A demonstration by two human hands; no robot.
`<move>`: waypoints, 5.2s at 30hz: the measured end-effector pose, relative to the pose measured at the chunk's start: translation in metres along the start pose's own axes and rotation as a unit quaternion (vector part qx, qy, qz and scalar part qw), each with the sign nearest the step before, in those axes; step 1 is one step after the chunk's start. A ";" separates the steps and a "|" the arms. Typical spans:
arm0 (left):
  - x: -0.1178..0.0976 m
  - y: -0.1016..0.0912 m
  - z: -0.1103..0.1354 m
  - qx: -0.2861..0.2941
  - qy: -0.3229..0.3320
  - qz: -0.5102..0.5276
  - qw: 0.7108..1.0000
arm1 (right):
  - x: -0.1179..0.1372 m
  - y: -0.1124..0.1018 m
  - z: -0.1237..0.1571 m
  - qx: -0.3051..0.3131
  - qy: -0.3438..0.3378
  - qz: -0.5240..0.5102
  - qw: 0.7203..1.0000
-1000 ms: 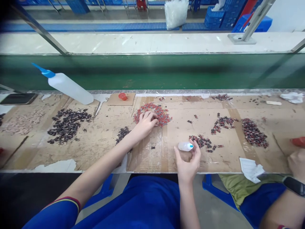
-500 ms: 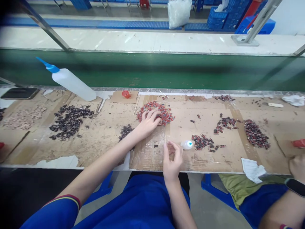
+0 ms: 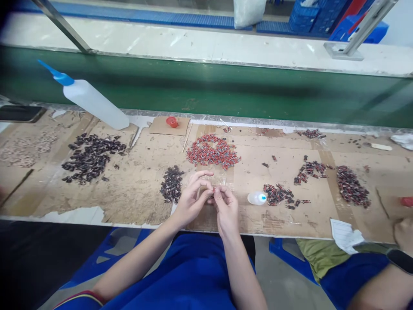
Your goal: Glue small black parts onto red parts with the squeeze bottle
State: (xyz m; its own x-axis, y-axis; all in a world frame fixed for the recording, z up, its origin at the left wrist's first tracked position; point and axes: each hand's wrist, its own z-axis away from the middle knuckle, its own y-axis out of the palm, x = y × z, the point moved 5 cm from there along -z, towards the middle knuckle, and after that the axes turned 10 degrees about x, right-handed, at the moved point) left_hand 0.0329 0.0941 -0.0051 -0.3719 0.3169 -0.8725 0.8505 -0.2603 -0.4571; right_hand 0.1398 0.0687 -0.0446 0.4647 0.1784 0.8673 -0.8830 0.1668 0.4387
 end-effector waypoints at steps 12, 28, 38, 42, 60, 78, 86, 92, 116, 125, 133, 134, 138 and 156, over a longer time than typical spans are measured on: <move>0.026 0.004 0.022 0.059 0.016 -0.238 0.969 | 0.013 -0.034 0.014 -0.086 -0.036 0.212 0.973; 0.017 0.001 0.021 0.071 -0.062 -0.109 0.990 | 0.007 -0.017 0.023 -0.034 0.000 0.170 0.985; 0.010 -0.004 0.024 0.048 0.005 -0.100 0.994 | 0.015 -0.015 0.028 -0.031 -0.024 0.208 0.977; 0.007 -0.006 0.024 0.047 0.020 -0.051 0.997 | 0.015 -0.013 0.031 -0.021 -0.059 0.254 0.965; 0.004 -0.004 0.019 0.036 -0.065 0.093 0.993 | 0.039 0.004 0.037 0.007 -0.253 0.443 0.860; 0.028 -0.060 0.017 -0.042 -0.051 -0.223 0.973 | 0.071 -0.117 0.067 -0.289 -0.202 0.438 0.827; 0.045 -0.073 0.019 0.095 -0.018 -0.341 0.935 | 0.068 -0.096 0.036 -0.127 -0.243 0.629 0.728; 0.034 -0.068 0.012 0.128 -0.010 -0.351 0.927 | 0.056 -0.088 0.026 -0.122 -0.202 0.529 0.815; 0.038 0.006 0.022 0.036 -0.049 -0.120 0.991 | 0.039 -0.062 0.016 -0.142 -0.132 0.302 0.934; 0.038 0.005 0.020 0.029 -0.082 -0.101 0.991 | 0.037 -0.054 0.011 -0.094 -0.105 0.354 0.925; 0.036 0.005 0.019 0.027 -0.089 -0.100 0.991 | 0.034 -0.056 0.009 -0.079 -0.097 0.365 0.922; 0.035 0.005 0.019 0.024 -0.090 -0.102 0.990 | 0.034 -0.056 0.009 -0.081 -0.098 0.362 0.924; 0.032 0.007 0.020 0.021 -0.094 -0.106 0.990 | 0.036 -0.054 0.011 -0.097 -0.100 0.339 0.931; 0.032 0.006 0.018 0.035 -0.115 -0.097 0.988 | 0.036 -0.053 0.009 -0.098 -0.107 0.340 0.929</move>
State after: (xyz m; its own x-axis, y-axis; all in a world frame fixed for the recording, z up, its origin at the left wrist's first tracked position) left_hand 0.0197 0.0859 -0.0389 -0.6071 0.1538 -0.7796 0.7297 -0.2806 -0.6236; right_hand 0.2028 0.0575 -0.0350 -0.2392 0.1145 0.9642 -0.9287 0.2628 -0.2616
